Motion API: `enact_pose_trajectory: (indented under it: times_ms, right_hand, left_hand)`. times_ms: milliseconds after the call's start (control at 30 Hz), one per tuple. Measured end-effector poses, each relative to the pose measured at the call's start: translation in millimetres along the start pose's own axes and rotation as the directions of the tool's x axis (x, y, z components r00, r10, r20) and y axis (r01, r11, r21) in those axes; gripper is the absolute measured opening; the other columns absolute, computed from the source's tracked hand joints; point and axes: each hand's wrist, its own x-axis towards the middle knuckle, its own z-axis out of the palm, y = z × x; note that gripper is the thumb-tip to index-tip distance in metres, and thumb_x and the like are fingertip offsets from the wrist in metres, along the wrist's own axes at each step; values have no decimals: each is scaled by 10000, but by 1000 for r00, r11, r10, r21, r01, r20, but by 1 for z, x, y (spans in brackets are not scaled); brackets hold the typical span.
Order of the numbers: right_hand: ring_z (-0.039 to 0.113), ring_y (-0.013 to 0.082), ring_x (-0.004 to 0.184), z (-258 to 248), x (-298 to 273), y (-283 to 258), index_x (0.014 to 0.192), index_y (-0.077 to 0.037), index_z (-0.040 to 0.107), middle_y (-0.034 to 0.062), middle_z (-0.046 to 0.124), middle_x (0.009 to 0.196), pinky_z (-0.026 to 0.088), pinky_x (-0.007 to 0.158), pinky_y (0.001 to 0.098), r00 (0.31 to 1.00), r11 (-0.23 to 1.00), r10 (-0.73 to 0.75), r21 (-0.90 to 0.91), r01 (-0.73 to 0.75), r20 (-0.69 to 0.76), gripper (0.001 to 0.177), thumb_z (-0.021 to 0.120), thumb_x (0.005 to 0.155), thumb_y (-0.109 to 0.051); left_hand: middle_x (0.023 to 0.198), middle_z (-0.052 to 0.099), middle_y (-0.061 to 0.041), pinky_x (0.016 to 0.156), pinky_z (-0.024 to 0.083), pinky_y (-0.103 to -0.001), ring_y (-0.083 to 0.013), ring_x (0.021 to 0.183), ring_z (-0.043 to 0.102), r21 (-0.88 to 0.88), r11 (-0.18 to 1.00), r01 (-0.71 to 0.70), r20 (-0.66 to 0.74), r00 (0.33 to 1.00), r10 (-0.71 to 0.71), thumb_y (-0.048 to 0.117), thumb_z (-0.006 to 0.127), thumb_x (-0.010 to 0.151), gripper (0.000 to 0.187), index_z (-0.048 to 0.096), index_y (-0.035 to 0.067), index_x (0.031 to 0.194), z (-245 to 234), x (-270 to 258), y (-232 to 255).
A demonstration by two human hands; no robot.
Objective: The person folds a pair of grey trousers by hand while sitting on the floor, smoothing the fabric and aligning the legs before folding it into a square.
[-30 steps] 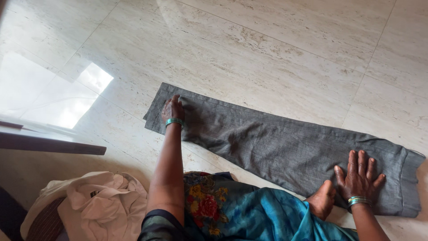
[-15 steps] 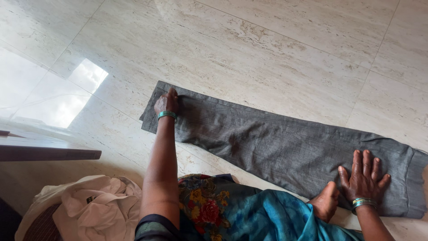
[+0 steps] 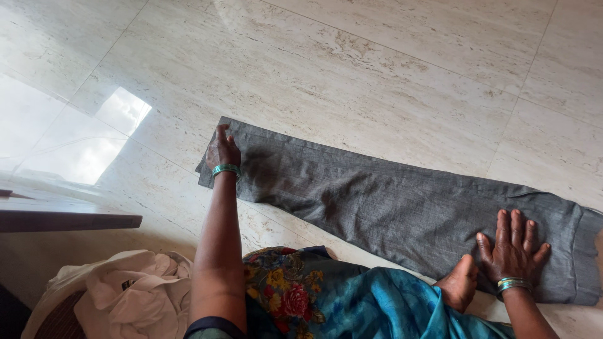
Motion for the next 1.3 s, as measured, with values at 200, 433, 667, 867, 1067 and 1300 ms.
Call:
enact_pose_trajectory:
  times_ms: [200,433,667,867,1067,1300]
  right_hand:
    - [124,332,1578,-1,0,-4,1618,-268,248,20,167,1729,107,1130,780,1000,1000,-10,-1,10,-20,821,313,920,-697]
    - [124,327,1570,2,1,-1,1611,-275,230,13,166,1716,119,1121,777,1000,1000,-2,-17,2,-15,817,286,925,-714]
    - [124,310,1575,3,0,0,1602,-295,233,-7,152,1720,129,1116,776,1000,999,-2,-35,1,-29,814,293,907,-714]
    - [124,327,1572,5,0,3,1604,-286,237,8,162,1718,121,1106,783,999,1000,-21,-6,21,-45,823,316,901,-707]
    - [121,326,1575,3,1,0,1603,-291,243,6,165,1720,116,1110,787,1000,1000,-7,-5,7,-27,822,320,898,-707]
    - [118,327,1579,-3,1,-4,1605,-274,240,4,156,1722,112,1124,778,1000,1000,4,7,-4,-9,835,301,900,-717]
  left_hand:
    - [1145,722,-149,813,555,-547,-393,1058,690,154,974,-164,160,977,139,283,600,984,370,523,368,1335,19,24,-11]
    - [1131,743,-130,865,566,-504,-363,1088,696,258,952,-165,233,967,104,311,624,1020,154,666,264,1161,23,40,-9]
    - [1014,762,-98,840,568,-476,-335,992,714,-6,995,-103,38,994,103,228,746,861,108,738,216,968,-15,29,-1]
    - [995,758,-120,816,564,-476,-343,973,713,44,993,-107,-35,993,109,206,723,885,61,738,186,941,-25,41,16]
    - [1295,652,-183,1025,493,-471,-358,1221,614,98,995,27,32,999,-30,175,587,991,304,535,158,1290,-3,43,46]
    - [1713,-40,-252,1240,61,-489,-334,1566,-17,762,441,-474,181,810,557,179,497,895,961,-38,-50,1660,75,-115,152]
